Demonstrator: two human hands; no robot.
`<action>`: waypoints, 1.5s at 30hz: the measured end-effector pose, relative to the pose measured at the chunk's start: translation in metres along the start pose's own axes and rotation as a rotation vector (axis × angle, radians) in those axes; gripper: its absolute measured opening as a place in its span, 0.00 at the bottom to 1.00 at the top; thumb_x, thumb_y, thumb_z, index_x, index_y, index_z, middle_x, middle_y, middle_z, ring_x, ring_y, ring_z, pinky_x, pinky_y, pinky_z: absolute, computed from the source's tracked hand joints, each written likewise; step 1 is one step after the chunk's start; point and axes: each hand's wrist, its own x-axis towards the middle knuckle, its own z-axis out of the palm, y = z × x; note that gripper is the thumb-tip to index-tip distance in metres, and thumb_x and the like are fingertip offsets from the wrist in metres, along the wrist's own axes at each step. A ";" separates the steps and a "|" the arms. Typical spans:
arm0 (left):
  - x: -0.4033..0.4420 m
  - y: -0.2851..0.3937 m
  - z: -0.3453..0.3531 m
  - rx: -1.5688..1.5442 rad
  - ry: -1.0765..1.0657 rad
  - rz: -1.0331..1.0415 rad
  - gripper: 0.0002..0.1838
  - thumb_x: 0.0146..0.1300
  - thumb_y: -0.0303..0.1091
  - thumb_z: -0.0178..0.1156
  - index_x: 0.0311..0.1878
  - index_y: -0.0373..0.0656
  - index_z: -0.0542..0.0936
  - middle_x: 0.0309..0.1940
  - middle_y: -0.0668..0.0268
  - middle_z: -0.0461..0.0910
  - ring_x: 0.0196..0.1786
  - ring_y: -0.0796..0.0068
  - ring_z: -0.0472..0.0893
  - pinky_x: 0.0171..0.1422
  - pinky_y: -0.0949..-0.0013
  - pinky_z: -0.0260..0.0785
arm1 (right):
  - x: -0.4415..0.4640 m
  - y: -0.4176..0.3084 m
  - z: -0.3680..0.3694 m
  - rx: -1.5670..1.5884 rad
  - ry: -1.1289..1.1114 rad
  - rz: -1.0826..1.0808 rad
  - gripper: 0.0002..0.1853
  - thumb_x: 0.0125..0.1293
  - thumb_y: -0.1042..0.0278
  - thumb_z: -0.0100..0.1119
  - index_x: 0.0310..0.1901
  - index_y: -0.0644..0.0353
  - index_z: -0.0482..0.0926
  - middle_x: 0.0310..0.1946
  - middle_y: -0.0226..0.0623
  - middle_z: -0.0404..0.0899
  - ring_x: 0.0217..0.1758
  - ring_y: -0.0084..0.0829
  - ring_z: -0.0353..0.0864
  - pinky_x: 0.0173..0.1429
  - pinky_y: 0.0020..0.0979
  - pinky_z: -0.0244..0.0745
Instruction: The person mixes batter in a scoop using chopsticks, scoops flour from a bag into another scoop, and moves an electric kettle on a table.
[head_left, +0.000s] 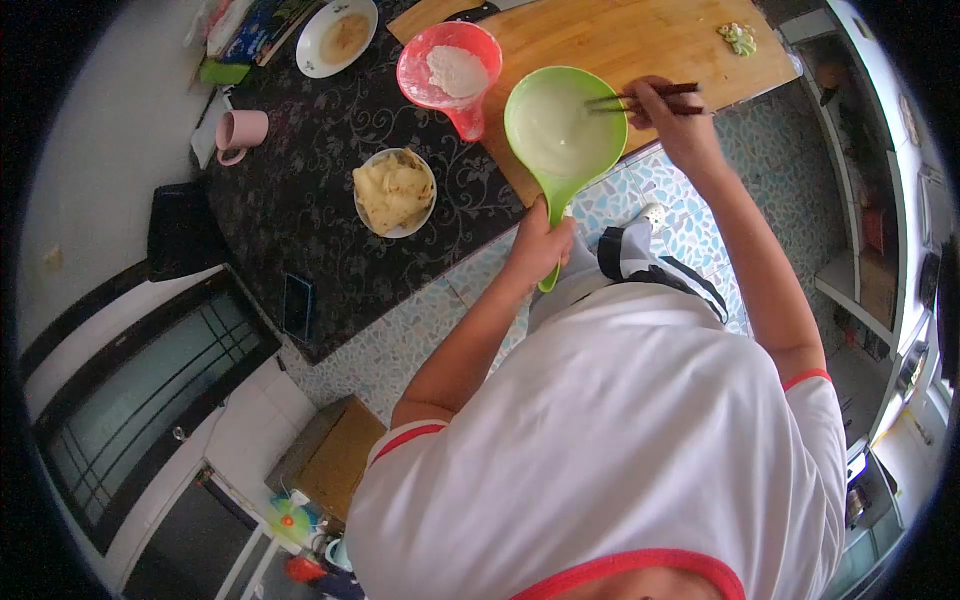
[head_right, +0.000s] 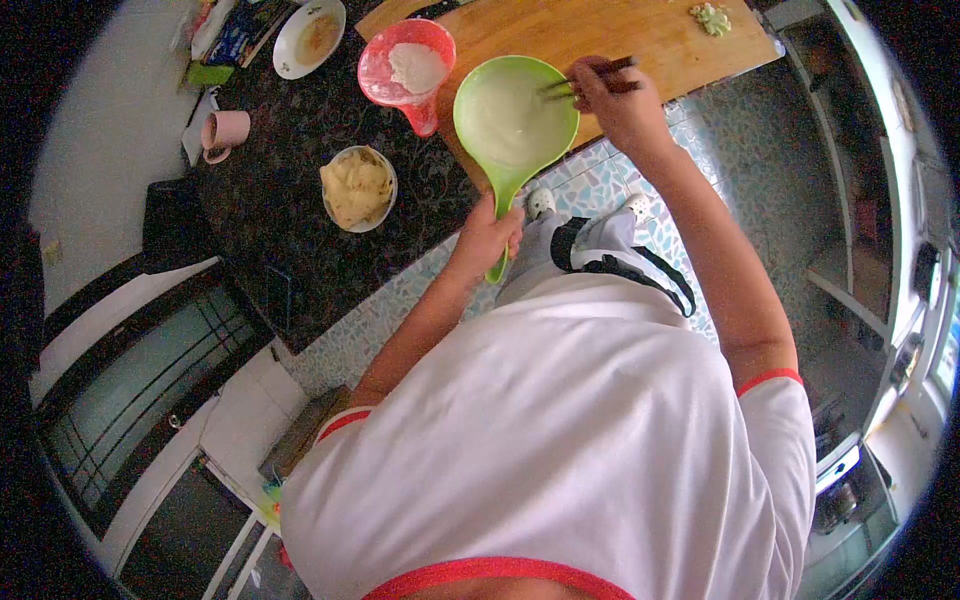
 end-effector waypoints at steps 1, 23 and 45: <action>0.001 -0.002 0.000 -0.005 -0.004 0.010 0.14 0.57 0.26 0.48 0.47 0.37 0.63 0.15 0.68 0.66 0.13 0.80 0.66 0.16 0.74 0.60 | -0.002 0.001 0.011 0.038 -0.015 -0.095 0.11 0.65 0.67 0.49 0.38 0.66 0.76 0.27 0.35 0.77 0.28 0.20 0.74 0.34 0.20 0.72; 0.000 0.005 -0.002 -0.007 -0.006 -0.023 0.15 0.58 0.25 0.47 0.49 0.38 0.62 0.16 0.67 0.67 0.13 0.79 0.66 0.16 0.74 0.61 | -0.006 -0.012 0.009 0.093 -0.050 0.086 0.11 0.63 0.65 0.51 0.36 0.66 0.77 0.24 0.32 0.76 0.25 0.21 0.74 0.32 0.23 0.71; 0.002 0.015 -0.001 0.141 -0.037 -0.044 0.17 0.58 0.28 0.51 0.51 0.40 0.64 0.15 0.68 0.67 0.14 0.79 0.66 0.16 0.73 0.60 | 0.005 0.014 0.015 0.243 0.023 -0.151 0.11 0.63 0.66 0.51 0.36 0.67 0.75 0.25 0.34 0.75 0.26 0.25 0.73 0.33 0.27 0.71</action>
